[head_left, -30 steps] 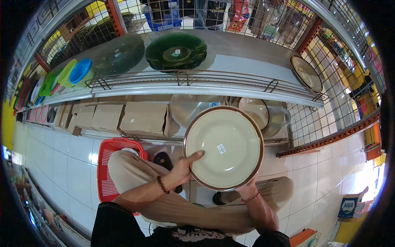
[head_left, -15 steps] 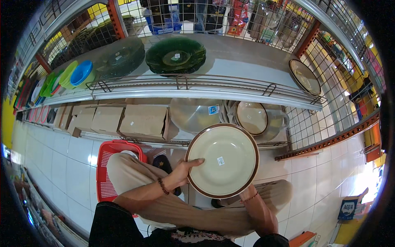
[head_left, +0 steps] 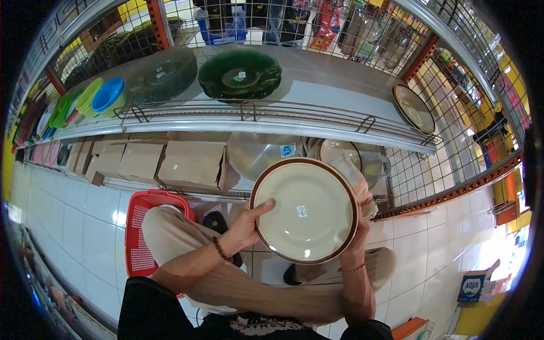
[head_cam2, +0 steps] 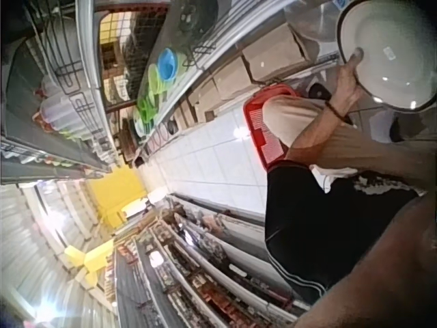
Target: The person sits on the floor in a store aisle and wipes several green glass bowls and beige ceramic plates with a checkered cloth. They pick up each item from a wire shelf, wipe it thoroughly, and place it back on the shelf.
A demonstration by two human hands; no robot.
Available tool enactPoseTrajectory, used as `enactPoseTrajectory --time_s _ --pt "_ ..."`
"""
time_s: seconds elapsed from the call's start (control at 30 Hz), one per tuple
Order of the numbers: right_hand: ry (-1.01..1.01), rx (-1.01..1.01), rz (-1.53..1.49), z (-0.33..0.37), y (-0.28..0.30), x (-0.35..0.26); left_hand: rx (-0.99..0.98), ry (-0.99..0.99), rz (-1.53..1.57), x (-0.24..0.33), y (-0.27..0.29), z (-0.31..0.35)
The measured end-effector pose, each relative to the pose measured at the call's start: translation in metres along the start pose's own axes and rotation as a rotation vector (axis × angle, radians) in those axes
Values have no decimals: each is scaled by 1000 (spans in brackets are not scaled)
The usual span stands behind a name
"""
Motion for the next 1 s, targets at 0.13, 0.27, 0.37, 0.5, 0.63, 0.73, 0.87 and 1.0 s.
enactPoseTrajectory --time_s 0.13,0.27,0.37,0.5,0.63,0.73,0.87,1.0 --pt "-145 -105 26 8 -24 31 123 -151 -206 3 30 -7" --pt "-363 -210 -380 15 -31 70 128 -261 -282 1 31 -7" --pt "-408 -55 -144 16 -31 77 143 -191 -253 -6 27 -2" --pt "-338 70 635 18 -27 64 163 -171 -251 -13 38 -6" --pt "-443 62 546 20 -19 61 176 -220 -279 -5 45 -14" --pt "-440 86 445 21 -13 59 159 -184 -339 -1 47 -19" --pt "-426 -30 536 22 -23 25 118 -290 -384 12 37 -23" --pt "-176 57 458 22 -15 1 72 -230 -362 11 34 -31"
Point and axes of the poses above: each hand's wrist, its own z-axis away from the middle knuckle, its own y-axis out of the back of the hand, x = y × z, the point moved 7 cm from there along -z, towards the middle knuckle, and after that the axes turned 2 degrees about y, right-handed, at the moved point
